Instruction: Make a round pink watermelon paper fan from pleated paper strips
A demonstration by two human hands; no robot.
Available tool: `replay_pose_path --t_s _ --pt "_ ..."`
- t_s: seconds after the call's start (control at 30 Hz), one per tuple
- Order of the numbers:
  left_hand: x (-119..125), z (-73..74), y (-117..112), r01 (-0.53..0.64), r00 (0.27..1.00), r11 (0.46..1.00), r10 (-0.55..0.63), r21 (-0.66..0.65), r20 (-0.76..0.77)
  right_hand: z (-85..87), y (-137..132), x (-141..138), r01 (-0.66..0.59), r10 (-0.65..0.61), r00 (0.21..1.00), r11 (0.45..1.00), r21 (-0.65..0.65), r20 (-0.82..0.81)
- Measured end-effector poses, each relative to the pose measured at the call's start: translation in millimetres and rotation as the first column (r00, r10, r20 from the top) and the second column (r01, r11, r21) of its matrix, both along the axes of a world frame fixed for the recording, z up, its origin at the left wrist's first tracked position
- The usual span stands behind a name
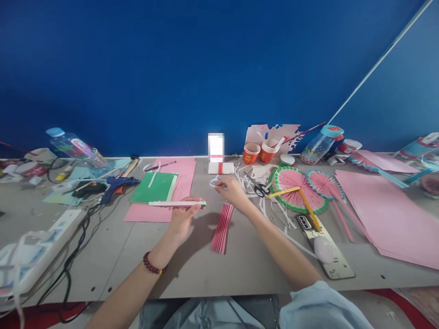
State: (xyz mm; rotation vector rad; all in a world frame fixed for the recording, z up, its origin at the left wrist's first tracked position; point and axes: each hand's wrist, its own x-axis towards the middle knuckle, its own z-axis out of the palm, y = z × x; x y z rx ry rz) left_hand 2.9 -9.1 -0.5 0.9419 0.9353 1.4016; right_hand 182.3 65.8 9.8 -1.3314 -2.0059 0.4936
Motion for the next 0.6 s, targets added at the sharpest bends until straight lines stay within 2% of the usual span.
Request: replay_pose_path --t_s 0.17,0.33,0.43,0.53,0.6 --pt "-0.5 -0.4 2.0 0.025 0.999 0.999 -0.023 -0.044 0.037 -22.0 6.4 -1.3 0.0 -0.009 0.986 0.999 0.054 0.169" --pt "-1.2 3.3 3.3 0.031 0.999 0.997 -0.029 -0.073 0.03 -28.0 6.8 -1.1 -0.06 0.062 0.983 0.998 -0.022 0.174" --pt "-2.0 7.2 2.8 0.015 0.998 0.997 -0.018 -0.07 -0.052 -15.8 3.6 -1.0 -0.055 0.061 0.995 0.996 -0.071 0.081" --pt "-1.3 10.5 1.9 -0.01 0.99 0.998 0.002 -0.056 -0.139 7.7 -4.7 -2.8 -0.078 0.067 0.992 0.992 -0.099 -0.108" --pt "0.0 11.0 2.0 -0.014 0.983 0.999 0.008 -0.03 -0.186 24.2 -13.5 -6.0 -0.14 0.105 0.972 0.978 -0.156 -0.21"
